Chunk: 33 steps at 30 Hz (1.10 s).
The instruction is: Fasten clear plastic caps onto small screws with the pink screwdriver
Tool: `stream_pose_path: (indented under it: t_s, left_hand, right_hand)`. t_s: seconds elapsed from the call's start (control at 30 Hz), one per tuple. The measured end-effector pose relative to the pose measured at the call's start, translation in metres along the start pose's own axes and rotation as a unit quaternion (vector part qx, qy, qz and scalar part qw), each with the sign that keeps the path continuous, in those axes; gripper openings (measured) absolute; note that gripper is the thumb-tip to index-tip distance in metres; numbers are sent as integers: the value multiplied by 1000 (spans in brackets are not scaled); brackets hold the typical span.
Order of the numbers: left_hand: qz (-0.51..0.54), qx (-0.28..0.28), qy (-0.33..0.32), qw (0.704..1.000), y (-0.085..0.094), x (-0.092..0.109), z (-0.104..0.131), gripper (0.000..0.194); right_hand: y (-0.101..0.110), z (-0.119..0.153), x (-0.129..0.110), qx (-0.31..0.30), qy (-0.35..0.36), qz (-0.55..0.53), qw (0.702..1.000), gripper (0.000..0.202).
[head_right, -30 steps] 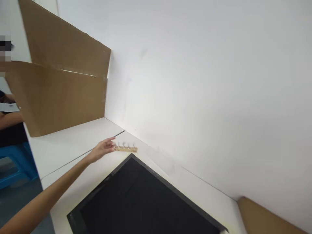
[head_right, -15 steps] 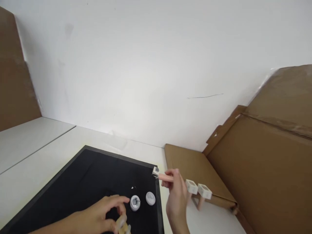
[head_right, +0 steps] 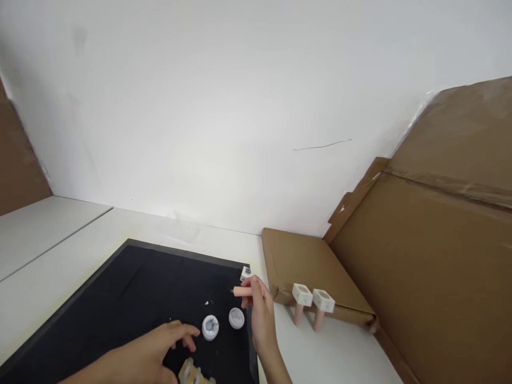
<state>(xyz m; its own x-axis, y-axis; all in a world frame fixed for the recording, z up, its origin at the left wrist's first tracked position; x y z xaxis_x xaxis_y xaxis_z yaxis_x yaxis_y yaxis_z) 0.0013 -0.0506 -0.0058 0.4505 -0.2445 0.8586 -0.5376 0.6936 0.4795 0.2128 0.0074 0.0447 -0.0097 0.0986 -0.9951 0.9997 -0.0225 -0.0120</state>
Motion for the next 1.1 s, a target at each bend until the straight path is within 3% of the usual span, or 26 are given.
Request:
stream_pose_path:
  t_s: [0.07,0.13,0.27,0.4,0.53,0.63,0.73,0.87,0.97,1.1]
  left_hand:
    - [2,71,12,997,15,5,-4,52]
    - [-9,112,16,994,22,7,-15,48]
    - [-40,147,15,988,16,7,-43,49]
    - [-60,172,0,983,9,15,-54,46]
    - [-58,229,-13,972,30,31,-48,32]
    - [-48,279,-23,959,62,55,-33,30]
    - [-45,313,-47,948,92,90,-13,21]
    - [-24,336,-59,940,113,123,11,17]
    - [-24,334,-63,940,119,128,18,19]
    - [-64,343,-84,933,124,122,21,25]
  right_hand:
    - [6,0,0,1,1,0,1000,28]
    - [10,0,-1,3,4,0,1000,27]
    - [11,1,-1,0,10,7,1000,26]
    - [7,2,0,3,19,27,999,28]
    - [-2,5,-11,26,48,62,997,38]
    - [-12,9,-40,47,83,94,991,48]
    - [-23,13,-84,56,132,130,981,50]
    - [-36,22,-143,60,200,170,963,49]
    - [-48,28,-170,43,231,210,949,47]
    - [-63,31,-177,-14,279,247,928,48]
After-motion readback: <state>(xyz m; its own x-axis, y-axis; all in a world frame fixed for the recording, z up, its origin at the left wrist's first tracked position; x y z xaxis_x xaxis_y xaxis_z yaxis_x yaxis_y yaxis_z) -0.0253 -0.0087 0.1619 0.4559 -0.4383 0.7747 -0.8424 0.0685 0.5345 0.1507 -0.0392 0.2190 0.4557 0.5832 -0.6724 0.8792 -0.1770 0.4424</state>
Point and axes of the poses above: each hand's wrist, its own z-axis away from the middle knuckle, its own y-axis out of the back of the hand, x = y × z, the point moved 5 cm from there along -z, towards the middle knuckle, and after that the axes turned 8 degrees about -x, right-handed, at the moved point
